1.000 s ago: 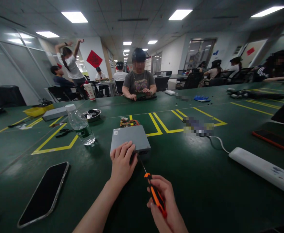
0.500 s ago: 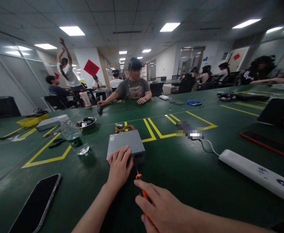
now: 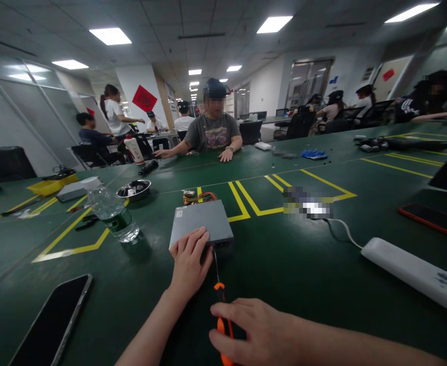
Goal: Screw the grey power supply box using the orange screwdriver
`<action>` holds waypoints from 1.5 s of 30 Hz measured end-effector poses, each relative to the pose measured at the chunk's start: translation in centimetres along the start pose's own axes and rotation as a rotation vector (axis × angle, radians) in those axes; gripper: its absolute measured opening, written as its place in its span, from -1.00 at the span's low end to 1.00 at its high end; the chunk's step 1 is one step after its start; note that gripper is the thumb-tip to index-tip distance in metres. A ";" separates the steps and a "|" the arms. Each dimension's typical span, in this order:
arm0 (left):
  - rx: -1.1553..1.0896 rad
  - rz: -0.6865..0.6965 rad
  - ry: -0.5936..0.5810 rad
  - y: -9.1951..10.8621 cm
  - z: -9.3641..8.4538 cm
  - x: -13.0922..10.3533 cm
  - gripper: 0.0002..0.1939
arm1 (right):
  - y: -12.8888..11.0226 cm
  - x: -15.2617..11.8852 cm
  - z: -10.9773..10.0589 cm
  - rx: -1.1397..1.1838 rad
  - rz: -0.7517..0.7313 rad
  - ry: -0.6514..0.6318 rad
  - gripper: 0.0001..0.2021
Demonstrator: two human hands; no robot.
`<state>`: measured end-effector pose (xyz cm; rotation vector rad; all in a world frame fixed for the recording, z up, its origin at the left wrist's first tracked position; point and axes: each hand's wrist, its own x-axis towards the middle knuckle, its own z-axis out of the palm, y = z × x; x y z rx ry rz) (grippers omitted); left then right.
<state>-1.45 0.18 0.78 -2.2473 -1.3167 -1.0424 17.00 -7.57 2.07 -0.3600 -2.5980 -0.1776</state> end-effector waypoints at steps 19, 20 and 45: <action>0.032 -0.049 0.000 0.7 -0.2 0.2 -0.73 | 0.2 -0.2 -0.1 0.051 -0.011 0.128 -0.72; 0.032 -0.052 -0.003 0.7 -0.2 0.2 -0.73 | 0.2 -0.3 -0.1 0.058 -0.010 0.157 -0.73; 0.028 -0.059 -0.002 0.7 -0.1 0.1 -0.73 | 0.3 -0.4 0.4 0.129 0.034 0.000 -0.63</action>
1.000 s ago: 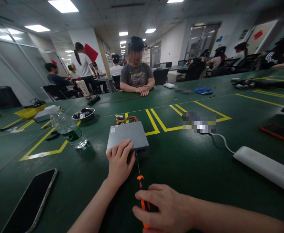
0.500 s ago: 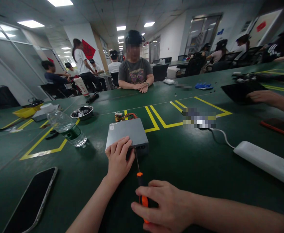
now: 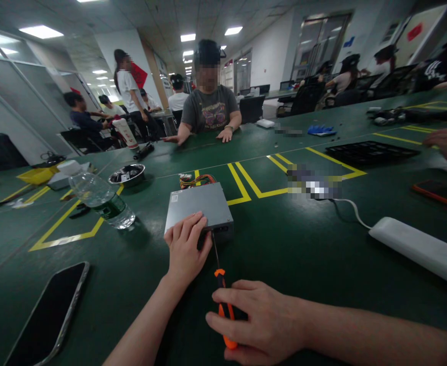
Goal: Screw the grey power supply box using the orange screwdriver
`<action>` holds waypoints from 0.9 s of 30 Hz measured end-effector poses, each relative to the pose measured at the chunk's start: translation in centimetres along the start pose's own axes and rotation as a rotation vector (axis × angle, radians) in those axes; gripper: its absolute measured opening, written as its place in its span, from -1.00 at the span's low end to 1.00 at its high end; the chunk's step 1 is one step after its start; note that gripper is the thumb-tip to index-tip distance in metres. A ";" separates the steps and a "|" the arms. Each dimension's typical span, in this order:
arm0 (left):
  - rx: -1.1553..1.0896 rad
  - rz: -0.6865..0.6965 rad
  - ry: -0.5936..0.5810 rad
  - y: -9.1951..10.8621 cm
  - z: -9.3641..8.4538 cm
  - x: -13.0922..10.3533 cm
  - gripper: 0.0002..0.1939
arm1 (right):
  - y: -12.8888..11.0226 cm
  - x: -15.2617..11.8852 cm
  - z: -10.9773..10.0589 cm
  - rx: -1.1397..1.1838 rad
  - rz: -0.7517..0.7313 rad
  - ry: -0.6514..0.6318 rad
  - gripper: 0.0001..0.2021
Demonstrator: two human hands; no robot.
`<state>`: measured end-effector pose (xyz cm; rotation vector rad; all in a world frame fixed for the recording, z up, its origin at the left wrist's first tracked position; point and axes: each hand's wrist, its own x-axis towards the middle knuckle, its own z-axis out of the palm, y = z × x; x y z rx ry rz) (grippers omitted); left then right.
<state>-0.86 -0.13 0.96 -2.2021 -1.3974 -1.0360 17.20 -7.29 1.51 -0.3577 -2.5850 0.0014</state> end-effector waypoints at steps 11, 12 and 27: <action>0.015 0.017 -0.005 0.1 -0.3 0.1 -0.74 | 0.2 -0.1 0.1 -0.024 -0.001 0.154 -0.65; 0.015 0.018 -0.003 0.1 -0.3 0.1 -0.74 | 0.1 0.0 0.0 -0.032 -0.005 0.121 -0.65; -0.015 0.011 -0.008 -0.1 -0.2 -0.1 -0.74 | 0.1 -0.1 -0.1 -0.129 -0.055 0.174 -0.67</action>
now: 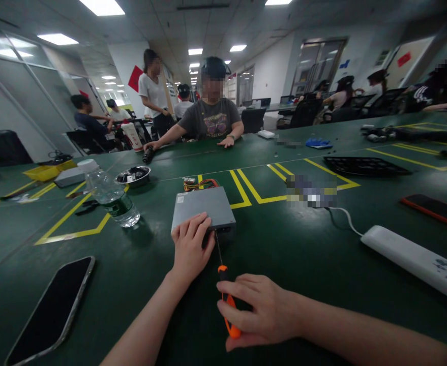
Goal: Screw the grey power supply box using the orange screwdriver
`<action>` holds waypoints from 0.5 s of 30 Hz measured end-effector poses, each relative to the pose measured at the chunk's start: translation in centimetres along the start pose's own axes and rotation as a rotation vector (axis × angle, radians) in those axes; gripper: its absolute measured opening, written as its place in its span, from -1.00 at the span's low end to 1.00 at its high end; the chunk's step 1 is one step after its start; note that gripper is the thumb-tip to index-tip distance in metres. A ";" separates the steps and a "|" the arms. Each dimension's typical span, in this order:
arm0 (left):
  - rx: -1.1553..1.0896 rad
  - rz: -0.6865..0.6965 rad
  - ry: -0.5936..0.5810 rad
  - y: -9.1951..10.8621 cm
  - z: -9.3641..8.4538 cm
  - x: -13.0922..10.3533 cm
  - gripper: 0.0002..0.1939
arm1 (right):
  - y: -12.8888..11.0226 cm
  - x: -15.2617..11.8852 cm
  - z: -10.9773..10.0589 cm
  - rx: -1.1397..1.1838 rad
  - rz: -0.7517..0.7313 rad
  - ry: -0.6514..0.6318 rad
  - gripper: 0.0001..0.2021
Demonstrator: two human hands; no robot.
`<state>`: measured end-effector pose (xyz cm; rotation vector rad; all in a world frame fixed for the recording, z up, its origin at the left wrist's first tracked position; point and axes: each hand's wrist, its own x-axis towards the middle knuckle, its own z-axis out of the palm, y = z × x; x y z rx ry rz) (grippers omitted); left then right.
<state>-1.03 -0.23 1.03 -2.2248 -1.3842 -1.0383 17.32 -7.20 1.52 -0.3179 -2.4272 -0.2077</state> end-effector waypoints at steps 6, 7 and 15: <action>-0.004 0.003 0.005 -0.1 0.1 -0.2 -0.73 | 0.0 -0.1 0.0 -0.020 -0.002 -0.121 -0.63; -0.004 0.004 0.002 -0.1 0.1 -0.2 -0.73 | 0.1 -0.1 0.0 -0.030 -0.007 -0.096 -0.64; -0.008 0.010 0.004 -0.2 0.1 -0.1 -0.71 | 0.9 -1.0 0.1 0.034 -0.028 -0.121 -0.59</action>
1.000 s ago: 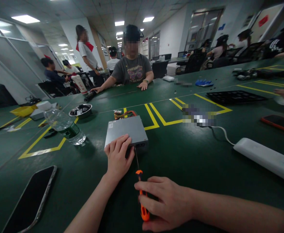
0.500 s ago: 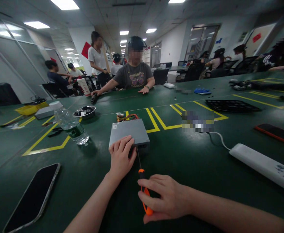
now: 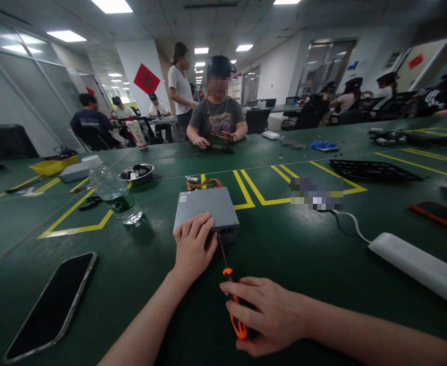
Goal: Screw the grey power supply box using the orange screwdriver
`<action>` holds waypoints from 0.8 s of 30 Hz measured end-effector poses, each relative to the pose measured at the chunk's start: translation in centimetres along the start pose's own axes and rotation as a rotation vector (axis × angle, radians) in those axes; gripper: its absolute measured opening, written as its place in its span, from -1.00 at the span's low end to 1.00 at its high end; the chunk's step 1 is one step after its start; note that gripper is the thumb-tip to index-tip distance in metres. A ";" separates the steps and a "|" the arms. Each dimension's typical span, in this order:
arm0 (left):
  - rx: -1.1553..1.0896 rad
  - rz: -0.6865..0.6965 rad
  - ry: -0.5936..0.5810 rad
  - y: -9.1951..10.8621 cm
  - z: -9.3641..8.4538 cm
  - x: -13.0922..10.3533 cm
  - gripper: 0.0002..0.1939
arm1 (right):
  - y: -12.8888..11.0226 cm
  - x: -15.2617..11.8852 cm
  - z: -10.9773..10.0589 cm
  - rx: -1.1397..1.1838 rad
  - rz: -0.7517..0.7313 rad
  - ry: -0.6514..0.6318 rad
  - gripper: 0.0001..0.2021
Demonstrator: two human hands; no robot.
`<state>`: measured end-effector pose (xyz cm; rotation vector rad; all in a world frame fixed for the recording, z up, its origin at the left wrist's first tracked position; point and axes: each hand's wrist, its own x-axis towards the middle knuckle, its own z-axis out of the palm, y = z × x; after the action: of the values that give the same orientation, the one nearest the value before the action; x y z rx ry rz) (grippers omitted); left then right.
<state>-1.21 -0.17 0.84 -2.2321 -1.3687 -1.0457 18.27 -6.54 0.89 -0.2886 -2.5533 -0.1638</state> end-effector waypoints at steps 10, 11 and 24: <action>0.010 -0.002 -0.005 0.2 -0.2 0.2 -0.72 | 0.2 0.1 -0.5 0.017 -0.034 0.126 -0.64; 0.008 -0.005 -0.001 0.2 -0.1 0.2 -0.72 | 0.3 0.1 -0.5 0.029 -0.032 0.137 -0.65; 0.001 -0.012 -0.025 0.0 0.0 0.0 -0.71 | 0.4 0.5 -0.4 0.058 0.017 0.036 -0.62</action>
<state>-1.22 -0.23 0.84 -2.2464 -1.3942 -1.0242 18.16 -6.14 1.48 -0.2824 -2.5140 -0.0870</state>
